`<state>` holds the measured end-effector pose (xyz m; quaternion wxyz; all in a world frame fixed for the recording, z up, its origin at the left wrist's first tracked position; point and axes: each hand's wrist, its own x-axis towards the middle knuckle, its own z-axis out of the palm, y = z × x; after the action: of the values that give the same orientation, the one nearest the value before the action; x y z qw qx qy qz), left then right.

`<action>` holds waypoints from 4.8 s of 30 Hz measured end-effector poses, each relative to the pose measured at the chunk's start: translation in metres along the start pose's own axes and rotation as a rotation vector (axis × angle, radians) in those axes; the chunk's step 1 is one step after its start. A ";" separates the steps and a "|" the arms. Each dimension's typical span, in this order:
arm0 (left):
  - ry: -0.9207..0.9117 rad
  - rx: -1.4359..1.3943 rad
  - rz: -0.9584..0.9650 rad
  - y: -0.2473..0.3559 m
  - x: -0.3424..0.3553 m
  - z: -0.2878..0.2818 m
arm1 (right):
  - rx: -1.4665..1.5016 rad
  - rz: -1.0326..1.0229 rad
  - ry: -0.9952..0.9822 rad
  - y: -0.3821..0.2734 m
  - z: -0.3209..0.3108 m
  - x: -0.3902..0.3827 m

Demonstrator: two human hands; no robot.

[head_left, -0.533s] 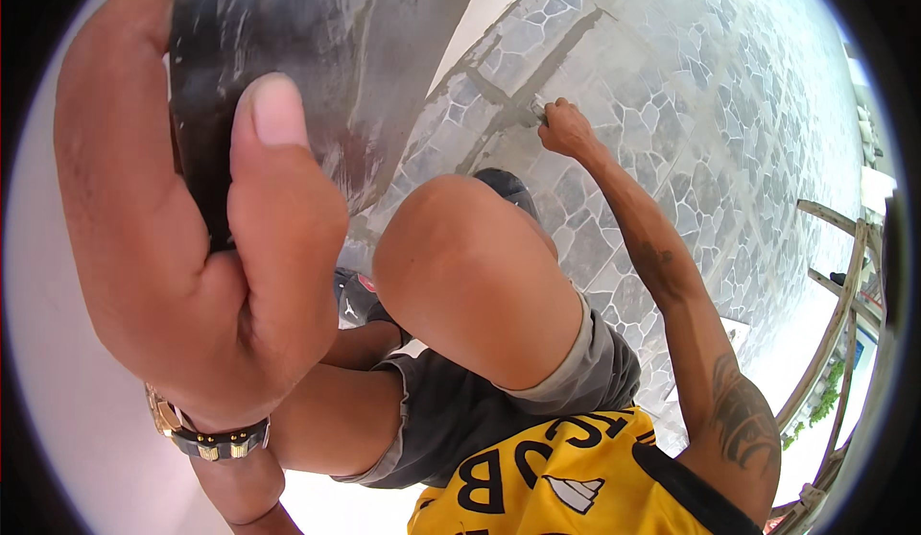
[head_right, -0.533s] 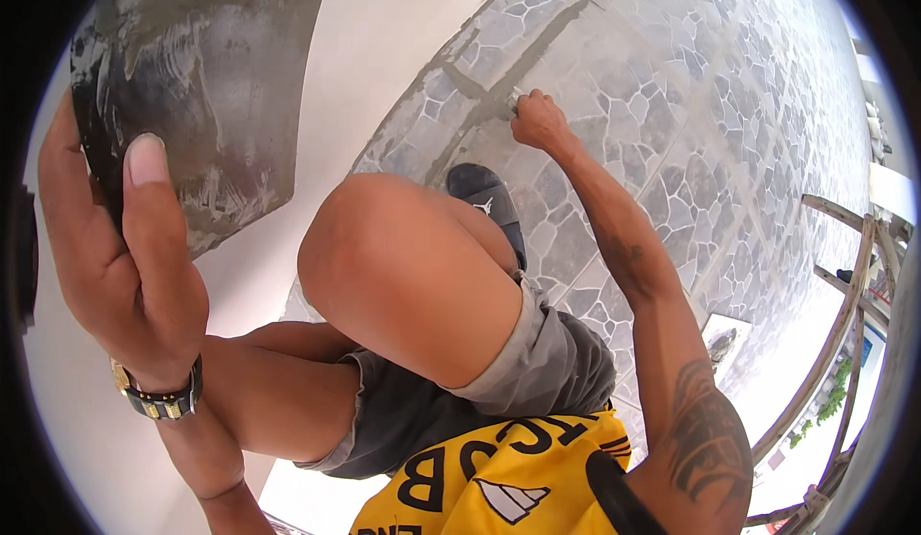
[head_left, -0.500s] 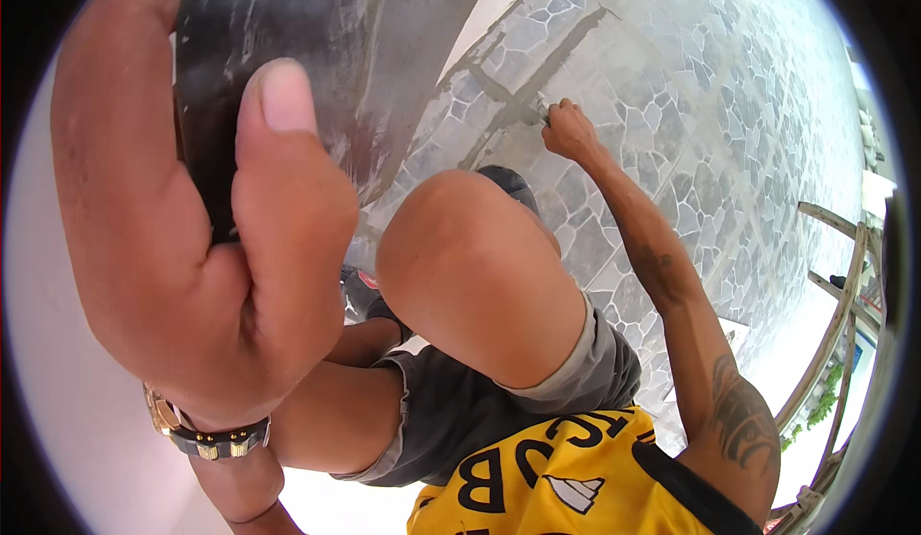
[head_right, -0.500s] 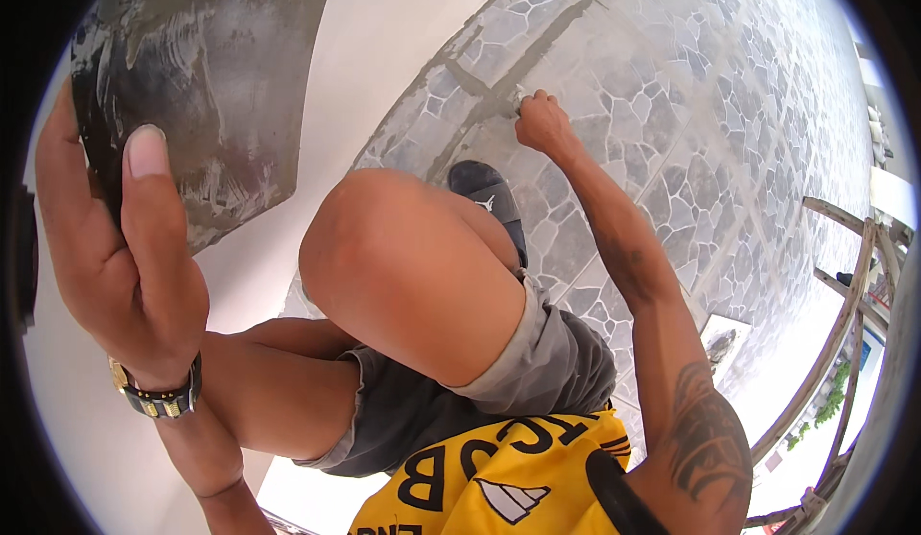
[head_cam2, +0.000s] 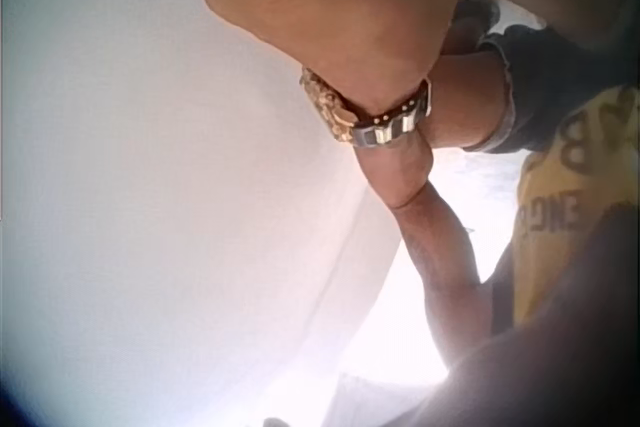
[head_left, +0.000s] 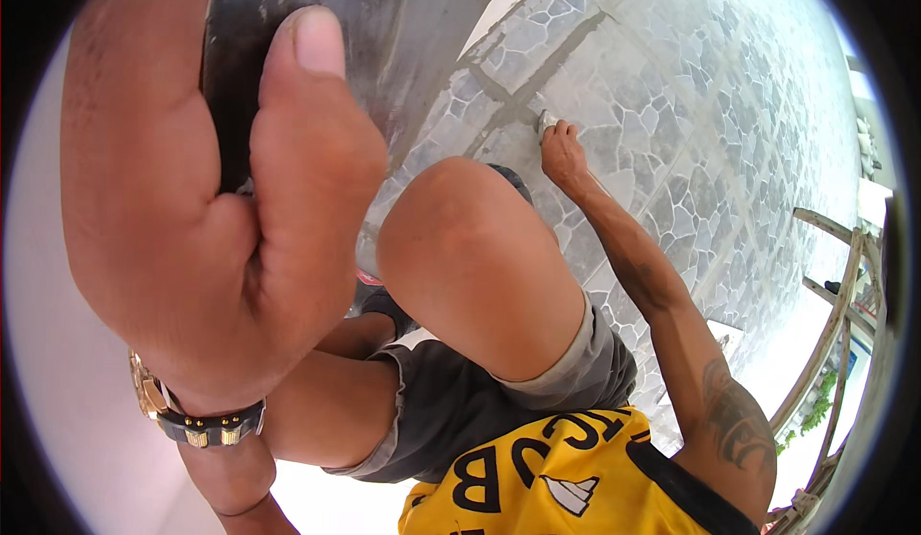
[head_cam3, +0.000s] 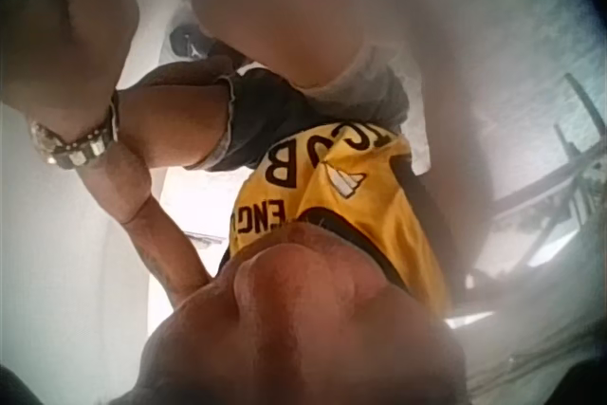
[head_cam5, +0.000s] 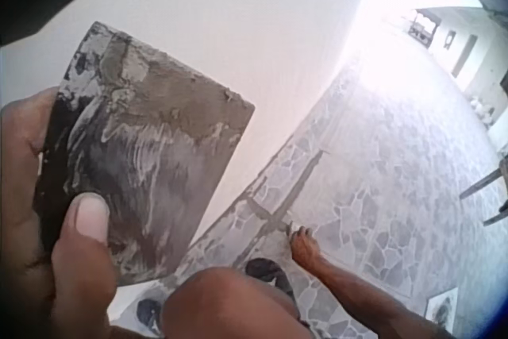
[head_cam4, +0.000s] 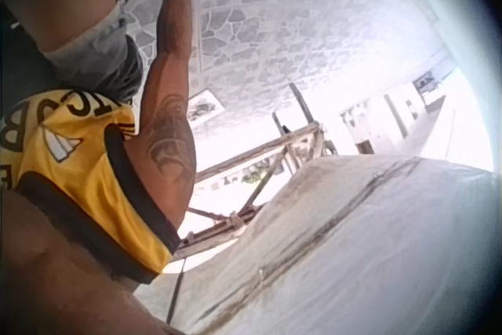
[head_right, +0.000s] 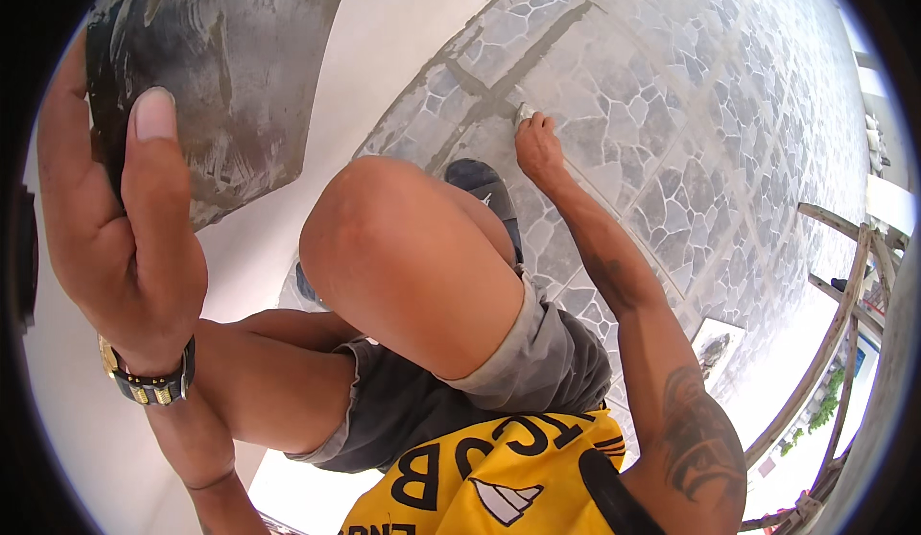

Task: Applying mortar or grout to fill gaps between floor stones using putty knives.

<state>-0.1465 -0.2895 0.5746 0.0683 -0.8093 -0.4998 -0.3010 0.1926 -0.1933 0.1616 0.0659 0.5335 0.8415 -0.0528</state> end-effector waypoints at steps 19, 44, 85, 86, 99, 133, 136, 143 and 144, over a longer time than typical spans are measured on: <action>-0.004 0.019 -0.039 -0.003 -0.009 0.013 | 0.184 -0.040 -0.334 0.001 -0.050 0.073; -0.029 -0.052 -0.124 0.007 -0.006 0.032 | 0.054 0.038 -0.343 0.061 -0.030 -0.044; -0.009 0.027 -0.124 0.015 -0.011 0.027 | 0.277 0.000 -0.424 0.062 -0.060 0.038; -0.031 0.005 -0.143 0.014 -0.010 0.026 | 0.122 -0.016 -0.282 0.071 -0.055 0.032; -0.040 0.017 -0.184 0.042 0.006 0.032 | 0.132 -0.022 -0.243 0.099 -0.034 -0.062; -0.067 0.018 -0.230 0.027 -0.011 0.024 | 0.014 0.027 -0.064 0.042 -0.002 -0.041; -0.023 0.024 -0.175 0.024 -0.012 0.025 | 0.142 -0.012 -0.130 0.051 0.000 -0.028; -0.061 0.043 -0.233 0.025 -0.014 0.020 | 0.175 0.161 -0.114 0.064 -0.034 -0.009; -0.055 0.028 -0.243 0.027 -0.012 0.022 | 0.088 0.168 -0.060 0.063 -0.016 -0.018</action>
<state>-0.1178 -0.3028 0.5558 0.0290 -0.7495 -0.6002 -0.2779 0.2561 -0.1796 0.1795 0.0719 0.6028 0.7883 -0.1002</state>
